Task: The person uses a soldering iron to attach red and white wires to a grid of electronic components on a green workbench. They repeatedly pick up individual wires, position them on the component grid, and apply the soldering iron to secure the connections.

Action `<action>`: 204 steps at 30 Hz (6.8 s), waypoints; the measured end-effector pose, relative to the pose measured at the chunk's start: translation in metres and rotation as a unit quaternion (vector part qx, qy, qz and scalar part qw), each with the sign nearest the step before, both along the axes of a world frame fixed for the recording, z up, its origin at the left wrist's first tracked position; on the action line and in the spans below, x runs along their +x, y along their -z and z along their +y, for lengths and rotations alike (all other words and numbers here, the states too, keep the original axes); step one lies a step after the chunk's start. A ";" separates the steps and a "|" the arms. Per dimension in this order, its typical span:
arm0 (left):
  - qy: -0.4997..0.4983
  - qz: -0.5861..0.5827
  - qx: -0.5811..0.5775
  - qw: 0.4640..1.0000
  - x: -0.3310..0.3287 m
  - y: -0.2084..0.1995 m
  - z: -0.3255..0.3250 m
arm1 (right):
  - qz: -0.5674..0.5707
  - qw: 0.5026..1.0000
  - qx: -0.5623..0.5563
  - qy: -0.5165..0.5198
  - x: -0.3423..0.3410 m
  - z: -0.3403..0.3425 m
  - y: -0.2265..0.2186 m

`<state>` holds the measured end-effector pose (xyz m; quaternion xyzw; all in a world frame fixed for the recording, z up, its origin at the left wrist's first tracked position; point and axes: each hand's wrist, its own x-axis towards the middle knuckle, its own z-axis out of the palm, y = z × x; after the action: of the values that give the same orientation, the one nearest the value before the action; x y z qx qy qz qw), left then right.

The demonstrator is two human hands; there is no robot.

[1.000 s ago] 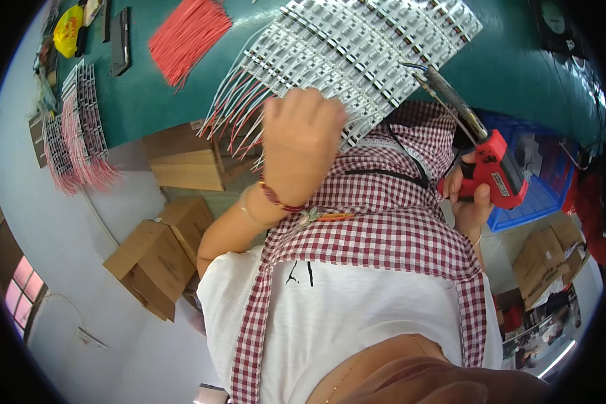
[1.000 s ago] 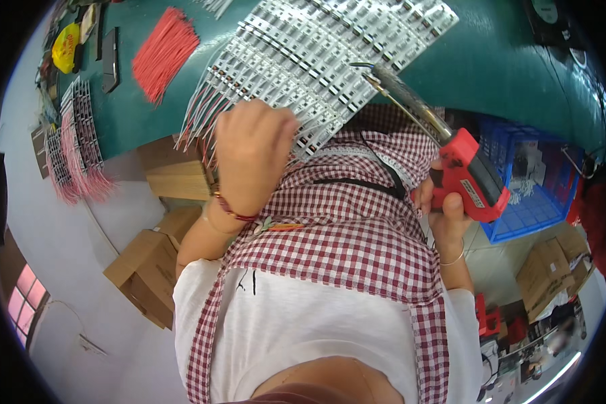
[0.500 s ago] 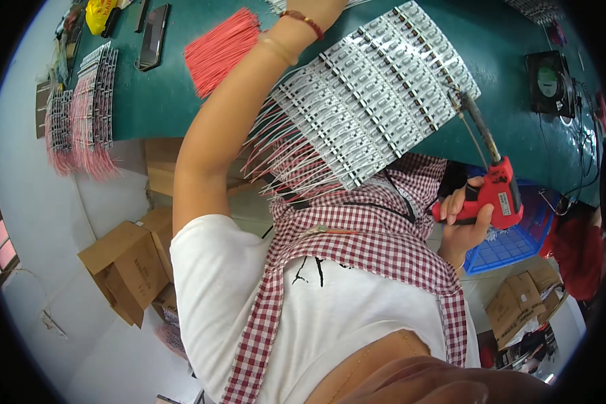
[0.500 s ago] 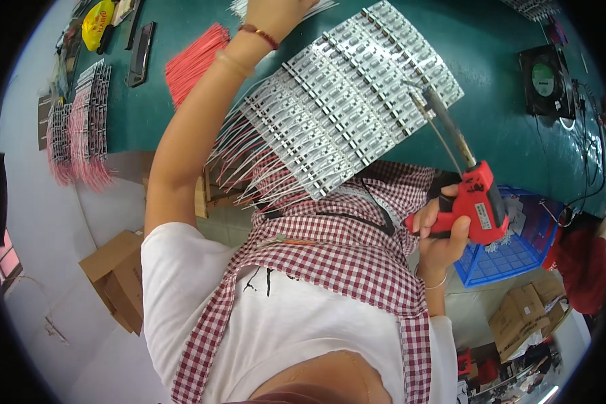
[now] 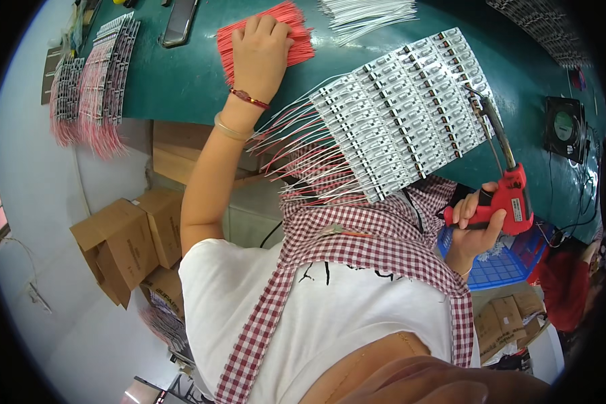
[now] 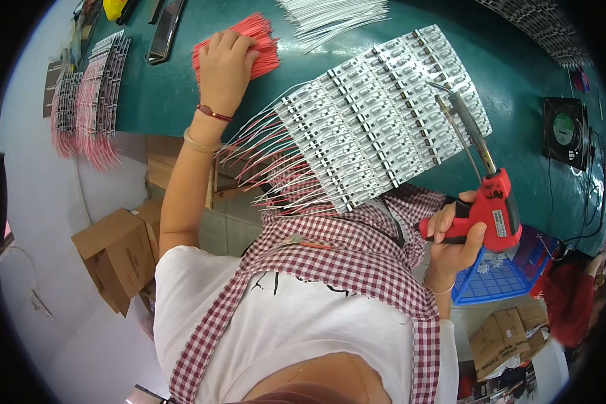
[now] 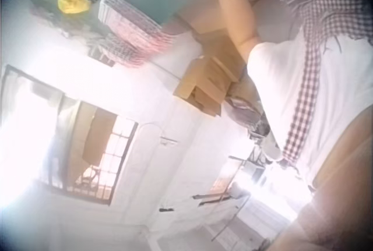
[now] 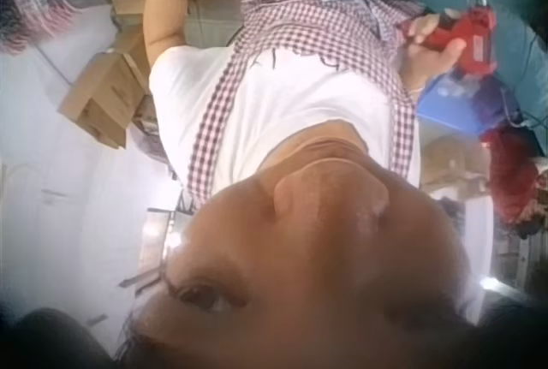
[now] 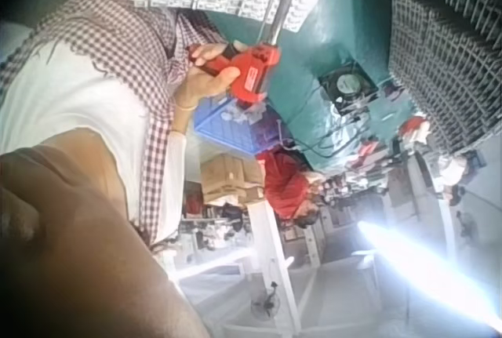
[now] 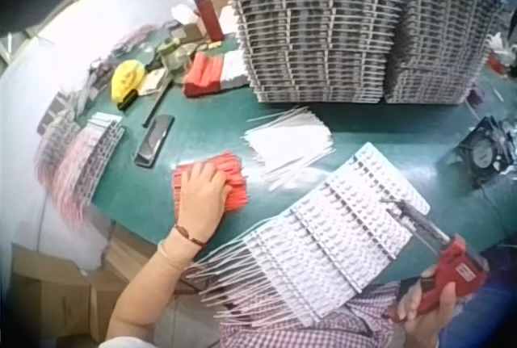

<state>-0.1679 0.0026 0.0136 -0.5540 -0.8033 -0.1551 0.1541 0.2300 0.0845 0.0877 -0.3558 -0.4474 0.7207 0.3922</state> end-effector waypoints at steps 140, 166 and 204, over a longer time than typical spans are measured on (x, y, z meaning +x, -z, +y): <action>0.132 -0.215 0.003 0.968 0.105 -0.047 -0.003 | -0.299 0.937 0.022 -0.179 -0.031 -0.024 -0.021; 0.134 -0.225 0.014 0.965 0.117 -0.041 -0.007 | -0.320 0.934 0.077 -0.141 -0.017 -0.037 0.000; 0.125 -0.160 -0.043 0.978 0.119 -0.049 -0.004 | -0.261 0.947 0.102 -0.155 -0.014 -0.030 0.000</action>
<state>-0.0491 -0.0011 0.0626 -0.6241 -0.7478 -0.2253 -0.0213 0.2156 0.0542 0.0873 -0.4165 -0.6545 0.6049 0.1794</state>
